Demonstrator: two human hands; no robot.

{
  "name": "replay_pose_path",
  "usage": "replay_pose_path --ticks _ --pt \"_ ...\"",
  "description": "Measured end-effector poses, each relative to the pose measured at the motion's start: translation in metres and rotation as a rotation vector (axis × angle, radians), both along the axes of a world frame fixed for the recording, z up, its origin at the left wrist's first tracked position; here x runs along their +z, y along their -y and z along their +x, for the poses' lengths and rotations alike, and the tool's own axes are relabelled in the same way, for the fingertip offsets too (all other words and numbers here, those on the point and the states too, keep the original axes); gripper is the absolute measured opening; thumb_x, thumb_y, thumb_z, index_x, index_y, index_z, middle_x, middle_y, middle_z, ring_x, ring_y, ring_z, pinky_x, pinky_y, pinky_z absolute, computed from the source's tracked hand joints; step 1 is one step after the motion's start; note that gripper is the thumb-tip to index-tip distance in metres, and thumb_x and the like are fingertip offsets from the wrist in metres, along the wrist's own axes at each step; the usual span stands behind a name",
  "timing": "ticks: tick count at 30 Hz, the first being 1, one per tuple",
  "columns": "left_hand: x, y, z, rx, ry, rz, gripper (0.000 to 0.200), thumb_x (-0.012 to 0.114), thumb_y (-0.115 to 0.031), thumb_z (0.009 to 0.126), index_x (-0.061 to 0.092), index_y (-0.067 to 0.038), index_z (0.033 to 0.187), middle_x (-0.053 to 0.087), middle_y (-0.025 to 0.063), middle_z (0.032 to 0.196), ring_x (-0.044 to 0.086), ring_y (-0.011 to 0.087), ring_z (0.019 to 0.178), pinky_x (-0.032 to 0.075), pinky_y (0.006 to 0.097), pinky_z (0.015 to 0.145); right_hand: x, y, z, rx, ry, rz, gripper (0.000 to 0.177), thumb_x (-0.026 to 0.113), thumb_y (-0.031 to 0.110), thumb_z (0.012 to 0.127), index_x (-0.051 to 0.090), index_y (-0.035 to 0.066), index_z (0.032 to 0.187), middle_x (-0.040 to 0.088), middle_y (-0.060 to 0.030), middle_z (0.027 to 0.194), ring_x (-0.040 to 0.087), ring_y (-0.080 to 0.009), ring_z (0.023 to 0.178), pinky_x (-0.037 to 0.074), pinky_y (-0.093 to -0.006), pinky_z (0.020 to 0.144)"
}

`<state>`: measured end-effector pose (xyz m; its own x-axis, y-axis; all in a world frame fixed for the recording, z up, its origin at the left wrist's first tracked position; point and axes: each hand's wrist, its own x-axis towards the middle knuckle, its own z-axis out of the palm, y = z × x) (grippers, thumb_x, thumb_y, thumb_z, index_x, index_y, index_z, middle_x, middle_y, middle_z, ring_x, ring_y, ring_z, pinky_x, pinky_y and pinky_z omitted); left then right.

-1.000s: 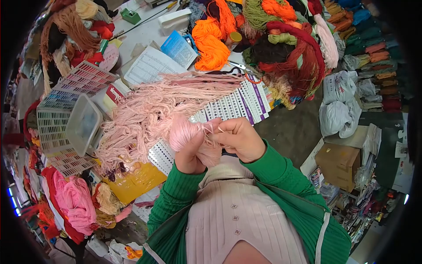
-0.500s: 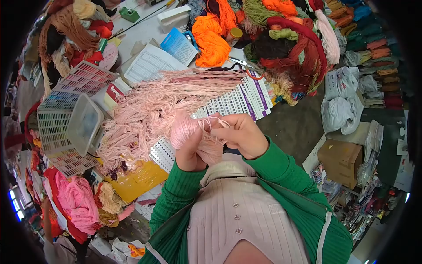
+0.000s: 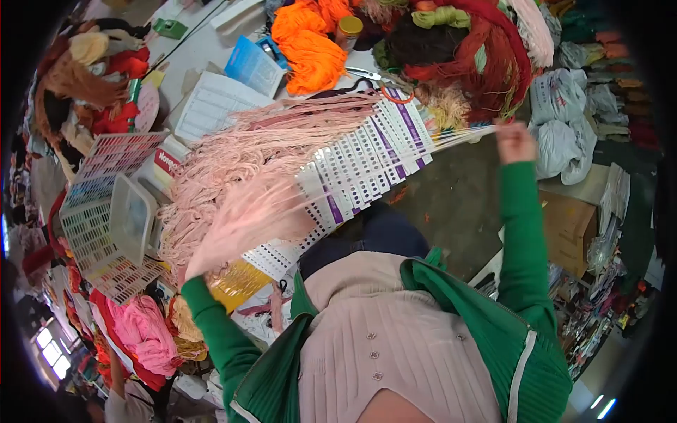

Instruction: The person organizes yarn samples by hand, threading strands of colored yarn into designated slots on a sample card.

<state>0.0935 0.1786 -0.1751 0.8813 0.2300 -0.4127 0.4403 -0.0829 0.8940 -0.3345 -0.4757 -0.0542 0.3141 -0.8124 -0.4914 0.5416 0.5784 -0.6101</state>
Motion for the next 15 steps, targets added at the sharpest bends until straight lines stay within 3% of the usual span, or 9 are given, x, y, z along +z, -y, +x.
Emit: replay_pose_path --ticks 1,4,5,6,8,10,11,13,15 --pt "0.005 -0.024 0.015 0.185 -0.172 -0.179 0.04 0.039 -0.025 0.073 0.044 0.0 0.104 0.045 0.0156 0.106 0.045 0.0286 0.096 0.035 0.0382 0.083 -0.011 0.036 -0.046 -0.021 -0.184 -0.536 0.016 0.042 0.004 0.067 0.039 0.006 0.052 0.041 -0.0045 0.05 0.041 -0.0117 0.048 0.039 -0.0241 0.051" --pt "-0.027 -0.084 0.045 0.044 -0.15 -0.099 0.045 0.033 -0.033 0.076 0.042 -0.003 0.108 0.046 0.0122 0.108 0.046 0.0279 0.094 0.036 0.0417 0.081 0.0 0.094 -0.085 -0.277 -0.199 -0.609 0.012 0.044 0.007 0.068 0.044 0.006 0.056 0.044 -0.0052 0.054 0.045 -0.0142 0.053 0.039 -0.0257 0.055" --pt "-0.04 -0.052 0.046 0.034 -0.158 -0.092 0.045 0.033 -0.033 0.076 0.042 -0.003 0.108 0.046 0.0122 0.108 0.046 0.0279 0.094 0.036 0.0417 0.081 -0.003 0.076 -0.043 -0.226 -0.301 -0.685 0.009 0.044 0.008 0.07 0.048 0.006 0.062 0.046 -0.0048 0.057 0.046 -0.0149 0.056 0.039 -0.0257 0.057" --pt "-0.059 0.005 0.043 -0.848 0.089 0.061 0.046 0.04 -0.035 0.073 0.043 -0.005 0.108 0.049 0.0088 0.102 0.048 0.0242 0.089 0.037 0.0393 0.078 -0.015 0.057 -0.007 -0.086 -0.493 -0.792 0.01 0.045 0.01 0.071 0.052 0.004 0.071 0.05 -0.0049 0.063 0.048 -0.0147 0.06 0.039 -0.027 0.06" --pt "-0.043 0.152 -0.034 -0.942 0.045 -0.021 0.038 0.041 -0.03 0.074 0.046 -0.003 0.1 0.051 0.0095 0.094 0.05 0.022 0.083 0.041 0.0354 0.07 -0.036 0.012 0.059 0.268 -0.978 -0.646 0.012 0.051 0.01 0.07 0.055 0.0 0.076 0.054 -0.0041 0.068 0.049 -0.0108 0.066 0.039 -0.0257 0.06" --pt "-0.052 0.265 -0.072 -0.954 -0.219 -0.315 0.03 0.041 -0.024 0.075 0.049 -0.001 0.092 0.053 0.0102 0.086 0.051 0.0199 0.077 0.046 0.0314 0.062 -0.108 -0.007 0.089 0.497 -0.804 -0.615 0.005 0.055 0.004 0.066 0.057 0.002 0.069 0.054 -0.0026 0.064 0.049 -0.0098 0.058 0.04 -0.0229 0.054" --pt "-0.018 0.339 -0.099 -0.409 -0.734 -0.416 0.024 0.046 -0.022 0.075 0.051 -0.002 0.087 0.054 0.0097 0.079 0.051 0.0187 0.064 0.045 0.0299 0.053 -0.162 -0.01 0.098 0.501 -0.829 -0.833 0.004 0.057 0.004 0.063 0.056 0.001 0.066 0.054 -0.0041 0.062 0.049 -0.0095 0.055 0.04 -0.0223 0.051" --pt "-0.05 0.396 -0.123 -0.372 -0.98 -0.591 0.022 0.05 -0.021 0.074 0.051 -0.004 0.088 0.05 0.0055 0.066 0.044 0.017 0.046 0.037 0.0293 0.04 -0.176 -0.029 0.132 0.579 -0.888 -0.782 0.004 0.057 0.004 0.062 0.056 0.001 0.064 0.054 -0.0072 0.062 0.051 -0.0128 0.055 0.041 -0.0235 0.052" --pt "-0.077 0.45 -0.149 -0.697 -0.856 -0.484 0.025 0.052 -0.019 0.074 0.048 -0.005 0.095 0.046 0.0039 0.06 0.045 0.0166 0.047 0.036 0.0283 0.04 -0.196 -0.039 0.153 0.56 -0.911 -0.905 0.004 0.058 0.005 0.061 0.056 0.003 0.064 0.053 -0.008 0.063 0.052 -0.0187 0.057 0.041 -0.0257 0.051"
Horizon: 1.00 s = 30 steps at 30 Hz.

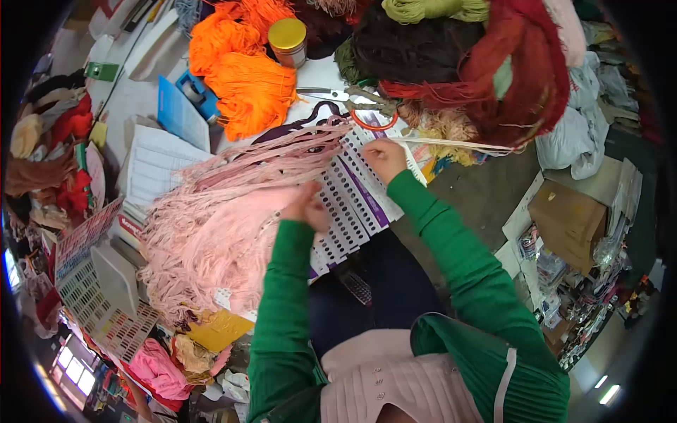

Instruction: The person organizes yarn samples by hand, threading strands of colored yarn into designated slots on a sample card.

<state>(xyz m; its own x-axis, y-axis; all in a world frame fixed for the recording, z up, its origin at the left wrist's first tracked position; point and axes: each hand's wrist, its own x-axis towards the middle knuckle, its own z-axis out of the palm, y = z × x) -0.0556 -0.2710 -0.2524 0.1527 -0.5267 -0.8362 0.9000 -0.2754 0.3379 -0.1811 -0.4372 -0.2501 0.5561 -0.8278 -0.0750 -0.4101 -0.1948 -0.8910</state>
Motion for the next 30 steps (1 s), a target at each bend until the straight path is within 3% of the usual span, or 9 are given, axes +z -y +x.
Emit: replay_pose_path --ticks 5,7,9,12,15,17,19,26,30 --pt "-0.042 0.067 -0.048 -0.028 0.307 0.114 0.028 0.05 -0.005 0.071 0.046 -0.003 0.098 0.051 0.0081 0.076 0.053 0.0167 0.057 0.041 0.0299 0.048 -0.037 -0.008 0.009 0.167 -0.031 -0.327 0.009 0.059 0.008 0.057 0.052 0.005 0.063 0.05 -0.0061 0.065 0.049 -0.0248 0.065 0.037 -0.034 0.056" --pt "-0.048 0.077 -0.047 -0.453 0.989 0.279 0.03 0.053 -0.009 0.07 0.046 -0.002 0.098 0.053 0.0107 0.084 0.055 0.0196 0.069 0.043 0.0309 0.058 -0.042 -0.006 0.009 0.182 -0.058 -0.285 0.011 0.059 0.008 0.057 0.051 0.006 0.064 0.05 -0.0057 0.067 0.049 -0.0245 0.067 0.037 -0.0339 0.057" --pt "-0.032 0.073 -0.045 -0.371 0.929 0.188 0.035 0.052 -0.025 0.07 0.048 -0.004 0.099 0.053 0.0118 0.091 0.051 0.0233 0.086 0.038 0.0334 0.075 -0.043 0.0 0.007 0.108 -0.064 -0.219 0.01 0.058 0.008 0.057 0.052 0.006 0.065 0.05 -0.0062 0.067 0.049 -0.0252 0.066 0.037 -0.0342 0.057" --pt "-0.041 0.056 -0.035 -0.581 1.281 0.129 0.032 0.054 -0.008 0.066 0.048 -0.003 0.097 0.054 0.01 0.088 0.051 0.0206 0.081 0.042 0.0296 0.068 -0.043 -0.001 0.005 0.189 -0.022 -0.351 0.015 0.058 0.007 0.058 0.053 0.006 0.073 0.05 -0.0081 0.069 0.048 -0.026 0.066 0.037 -0.0342 0.058" --pt "-0.036 0.059 -0.028 -0.306 0.636 0.104 0.03 0.051 0.0 0.066 0.048 -0.001 0.096 0.053 0.0085 0.082 0.052 0.0179 0.071 0.044 0.0258 0.056 -0.03 -0.011 0.001 0.421 -0.063 -0.394 0.031 0.058 0.016 0.06 0.052 0.004 0.088 0.047 -0.0103 0.091 0.048 -0.0262 0.073 0.037 -0.0359 0.064" --pt "-0.042 0.06 -0.032 -0.202 0.876 -0.025 0.02 0.048 -0.002 0.07 0.049 0.0 0.09 0.053 0.0084 0.075 0.053 0.0156 0.062 0.043 0.0248 0.049 -0.026 -0.019 -0.006 0.499 -0.194 -0.409 0.042 0.059 0.025 0.058 0.052 0.005 0.095 0.041 -0.0117 0.105 0.047 -0.0259 0.081 0.034 -0.0366 0.072" --pt "-0.039 0.063 -0.032 -0.098 0.468 0.021 0.01 0.047 -0.002 0.072 0.049 0.0 0.081 0.052 0.0072 0.066 0.05 0.0121 0.051 0.039 0.0228 0.042 -0.026 -0.013 -0.006 0.51 -0.114 -0.362 0.04 0.059 0.02 0.057 0.052 0.003 0.093 0.044 -0.0119 0.098 0.048 -0.026 0.078 0.036 -0.0351 0.068" --pt "-0.042 0.068 -0.04 -0.06 0.66 0.116 0.006 0.047 -0.006 0.075 0.049 -0.001 0.077 0.051 0.0049 0.06 0.047 0.0113 0.049 0.038 0.0227 0.043 -0.027 -0.008 0.001 0.428 0.01 -0.125 0.036 0.057 0.009 0.054 0.052 0.003 0.089 0.047 -0.0109 0.083 0.049 -0.0263 0.076 0.041 -0.033 0.063" --pt "-0.025 0.03 -0.017 0.145 0.135 -0.037 0.01 0.045 -0.013 0.078 0.048 -0.005 0.084 0.047 -0.0009 0.058 0.042 0.0075 0.048 0.034 0.0212 0.046 -0.027 -0.011 0.004 0.37 0.028 -0.073 0.03 0.057 0.005 0.057 0.051 0.004 0.086 0.048 -0.0107 0.078 0.049 -0.0264 0.076 0.041 -0.0331 0.062"
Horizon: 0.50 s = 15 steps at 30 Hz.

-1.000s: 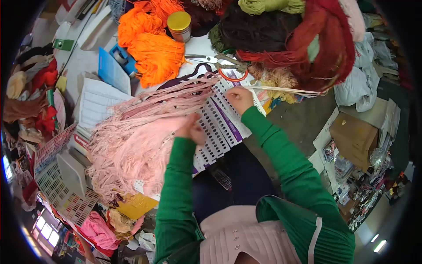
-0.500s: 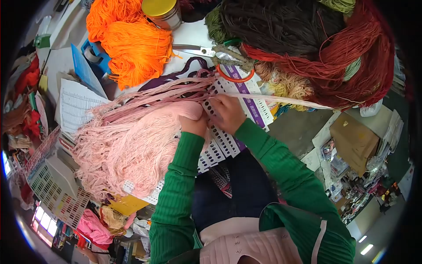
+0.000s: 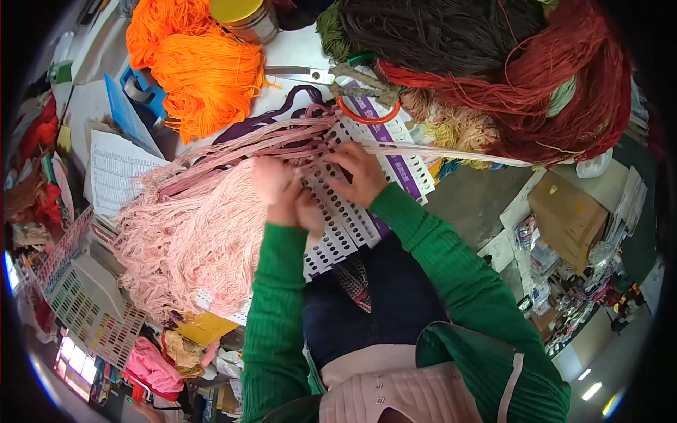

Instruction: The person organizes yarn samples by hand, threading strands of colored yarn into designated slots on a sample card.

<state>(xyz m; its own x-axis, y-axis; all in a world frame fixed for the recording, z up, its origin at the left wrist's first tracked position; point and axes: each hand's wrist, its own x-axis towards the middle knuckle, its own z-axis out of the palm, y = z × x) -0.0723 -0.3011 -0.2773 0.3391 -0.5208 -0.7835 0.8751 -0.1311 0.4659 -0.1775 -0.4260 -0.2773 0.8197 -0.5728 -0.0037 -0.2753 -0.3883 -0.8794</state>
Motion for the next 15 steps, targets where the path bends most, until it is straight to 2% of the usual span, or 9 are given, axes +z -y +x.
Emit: replay_pose_path --ticks 2,3,5,7,8,10,11,13,15 --pt "0.03 -0.008 0.013 0.2 -0.533 -0.48 0.018 0.04 -0.012 0.08 0.04 -0.009 0.098 0.036 -0.0074 0.059 0.027 0.0024 0.041 0.025 0.019 0.044 -0.002 0.003 -0.002 0.024 -0.012 -0.002 0.028 0.057 0.003 0.059 0.051 0.003 0.086 0.048 -0.0109 0.078 0.049 -0.0262 0.074 0.041 -0.0323 0.061" --pt "0.027 -0.008 0.018 0.101 -0.581 -0.491 0.019 0.038 -0.011 0.08 0.039 -0.008 0.099 0.036 -0.007 0.059 0.028 0.0032 0.041 0.025 0.0189 0.044 -0.004 0.005 -0.002 0.062 -0.019 -0.009 0.027 0.056 0.002 0.06 0.051 0.003 0.087 0.048 -0.011 0.078 0.05 -0.0259 0.072 0.041 -0.0315 0.06" --pt "0.02 -0.001 0.02 -0.225 -0.356 -0.389 0.015 0.04 -0.012 0.078 0.043 -0.006 0.092 0.039 -0.0045 0.054 0.033 0.007 0.04 0.03 0.0192 0.044 -0.007 0.004 -0.002 0.055 0.025 0.094 0.024 0.054 -0.001 0.061 0.052 0.002 0.085 0.049 -0.0119 0.076 0.051 -0.0255 0.066 0.042 -0.029 0.059" --pt "0.004 0.021 0.007 -0.511 -0.052 0.139 0.016 0.043 -0.016 0.076 0.048 -0.005 0.086 0.045 0.0001 0.055 0.04 0.0096 0.043 0.033 0.0201 0.043 -0.012 0.003 -0.002 -0.114 0.151 0.379 0.023 0.052 -0.003 0.062 0.053 0.002 0.084 0.05 -0.0123 0.076 0.051 -0.025 0.061 0.042 -0.0268 0.059" --pt "-0.003 0.03 0.004 -0.769 0.132 0.209 0.015 0.05 -0.015 0.073 0.051 -0.004 0.083 0.051 0.0045 0.063 0.047 0.011 0.05 0.038 0.0222 0.043 -0.013 0.003 -0.002 -0.135 0.142 0.495 0.023 0.05 -0.004 0.062 0.054 0.002 0.085 0.051 -0.0118 0.077 0.051 -0.0252 0.067 0.042 -0.0284 0.062" --pt "-0.013 0.032 0.004 -0.714 0.521 0.233 0.018 0.053 -0.009 0.07 0.051 -0.005 0.088 0.053 0.0048 0.067 0.05 0.0126 0.056 0.041 0.0229 0.046 -0.009 0.008 0.001 0.007 0.02 0.086 0.026 0.054 0.002 0.061 0.053 0.004 0.087 0.051 -0.0107 0.079 0.051 -0.0245 0.072 0.042 -0.0299 0.065" --pt "-0.01 0.021 0.005 -0.353 0.3 0.273 0.025 0.058 -0.006 0.067 0.051 -0.005 0.091 0.054 0.0064 0.076 0.052 0.015 0.066 0.044 0.026 0.053 -0.01 0.004 0.004 0.029 -0.017 -0.035 0.032 0.059 0.008 0.057 0.053 0.006 0.089 0.049 -0.0096 0.08 0.049 -0.0245 0.074 0.042 -0.0321 0.065" --pt "0.024 0.006 0.037 -0.256 0.07 0.293 0.031 0.056 -0.012 0.071 0.048 -0.005 0.099 0.052 0.0088 0.087 0.052 0.017 0.074 0.045 0.0293 0.056 0.002 0.0 0.011 0.001 -0.165 -0.046 0.039 0.063 0.014 0.053 0.053 0.009 0.091 0.046 -0.0087 0.081 0.048 -0.0249 0.073 0.041 -0.0324 0.064" --pt "0.02 -0.071 0.085 -0.465 0.33 0.07 0.036 0.053 -0.018 0.074 0.043 -0.005 0.106 0.05 0.0102 0.089 0.05 0.0183 0.078 0.045 0.0306 0.058 0.003 -0.001 0.012 -0.004 -0.237 -0.013 0.04 0.064 0.015 0.052 0.052 0.012 0.09 0.045 -0.0079 0.082 0.047 -0.0242 0.077 0.039 -0.0348 0.066"
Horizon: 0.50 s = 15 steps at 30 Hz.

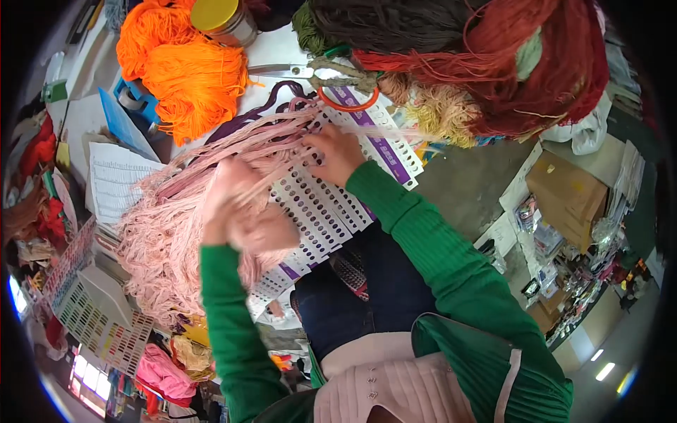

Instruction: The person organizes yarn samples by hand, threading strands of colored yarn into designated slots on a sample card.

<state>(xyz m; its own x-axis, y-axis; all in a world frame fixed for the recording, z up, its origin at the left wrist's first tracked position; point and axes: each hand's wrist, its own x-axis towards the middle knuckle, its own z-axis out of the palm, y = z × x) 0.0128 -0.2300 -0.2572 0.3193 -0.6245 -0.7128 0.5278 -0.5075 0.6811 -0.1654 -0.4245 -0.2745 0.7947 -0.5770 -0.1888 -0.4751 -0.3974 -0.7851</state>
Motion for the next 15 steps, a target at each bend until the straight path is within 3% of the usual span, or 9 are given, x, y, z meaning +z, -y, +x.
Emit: replay_pose_path --ticks 2,4,6,8,9,11,12,13,15 --pt "0.049 -0.041 0.037 0.193 0.134 0.039 0.039 0.049 -0.021 0.074 0.04 -0.005 0.109 0.051 0.0063 0.082 0.045 0.0112 0.058 0.038 0.0211 0.045 -0.001 -0.003 0.003 -0.006 -0.026 -0.165 0.039 0.064 0.017 0.052 0.052 0.015 0.089 0.045 -0.0064 0.082 0.046 -0.0231 0.081 0.036 -0.0366 0.069" --pt "0.096 -0.064 0.085 0.153 0.273 0.185 0.038 0.048 -0.023 0.074 0.042 -0.005 0.106 0.052 0.0024 0.079 0.036 0.0038 0.041 0.026 0.0128 0.034 -0.002 -0.006 0.005 -0.029 -0.09 -0.077 0.036 0.062 0.016 0.052 0.052 0.016 0.086 0.046 -0.0035 0.086 0.041 -0.0217 0.09 0.03 -0.0388 0.073" --pt "0.101 -0.111 0.122 0.282 0.496 -0.136 0.036 0.044 -0.022 0.076 0.041 -0.001 0.105 0.051 0.0093 0.096 0.048 0.0176 0.091 0.041 0.0292 0.076 -0.005 -0.007 0.008 -0.042 -0.141 -0.1 0.034 0.062 0.017 0.052 0.052 0.017 0.084 0.045 -0.0039 0.085 0.042 -0.0225 0.088 0.031 -0.0389 0.072" --pt "0.129 -0.142 0.137 0.56 0.446 -0.119 0.034 0.041 -0.023 0.078 0.043 0.001 0.102 0.051 0.0101 0.096 0.047 0.0188 0.092 0.038 0.0297 0.08 -0.001 -0.006 0.009 -0.033 -0.165 -0.082 0.035 0.062 0.018 0.052 0.051 0.017 0.085 0.046 -0.0062 0.086 0.043 -0.0244 0.088 0.032 -0.0383 0.072" --pt "0.153 -0.146 0.126 0.487 0.477 -0.03 0.033 0.039 -0.024 0.08 0.045 0.001 0.1 0.051 0.0116 0.096 0.046 0.0195 0.093 0.036 0.0307 0.082 0.0 -0.004 0.009 -0.008 -0.173 -0.079 0.037 0.062 0.018 0.052 0.05 0.017 0.088 0.046 -0.0074 0.086 0.044 -0.0252 0.088 0.033 -0.0386 0.072" --pt "0.186 -0.106 0.062 -0.056 1.118 -0.054 0.027 0.041 -0.021 0.078 0.048 -0.001 0.095 0.053 0.0068 0.086 0.041 0.0102 0.066 0.035 0.0229 0.06 0.01 -0.004 0.008 0.039 -0.21 -0.064 0.045 0.063 0.02 0.052 0.048 0.017 0.095 0.046 -0.0105 0.087 0.045 -0.0276 0.087 0.035 -0.0392 0.073" --pt "0.203 -0.086 0.029 -0.219 1.452 -0.084 0.024 0.043 -0.019 0.077 0.05 -0.002 0.092 0.054 0.0043 0.081 0.039 0.0055 0.053 0.035 0.019 0.049 0.007 -0.004 0.004 0.07 -0.151 -0.067 0.049 0.065 0.021 0.051 0.047 0.014 0.097 0.045 -0.0112 0.091 0.044 -0.0283 0.089 0.035 -0.0375 0.075" --pt "0.187 -0.125 0.011 0.033 0.657 -0.043 0.029 0.049 -0.018 0.073 0.046 0.0 0.095 0.052 0.0048 0.078 0.042 0.0099 0.053 0.036 0.021 0.05 0.004 -0.006 0.002 0.105 -0.091 -0.071 0.054 0.066 0.023 0.051 0.046 0.012 0.099 0.044 -0.012 0.095 0.043 -0.029 0.091 0.035 -0.0359 0.078" --pt "0.225 -0.095 -0.042 0.545 -0.201 -0.006 0.041 0.052 -0.016 0.071 0.035 0.0 0.105 0.048 0.0069 0.081 0.045 0.0147 0.064 0.034 0.0222 0.05 0.026 -0.024 -0.003 0.046 -0.048 -0.027 0.048 0.065 0.018 0.053 0.046 0.009 0.096 0.045 -0.0128 0.09 0.045 -0.0283 0.086 0.038 -0.0335 0.073"
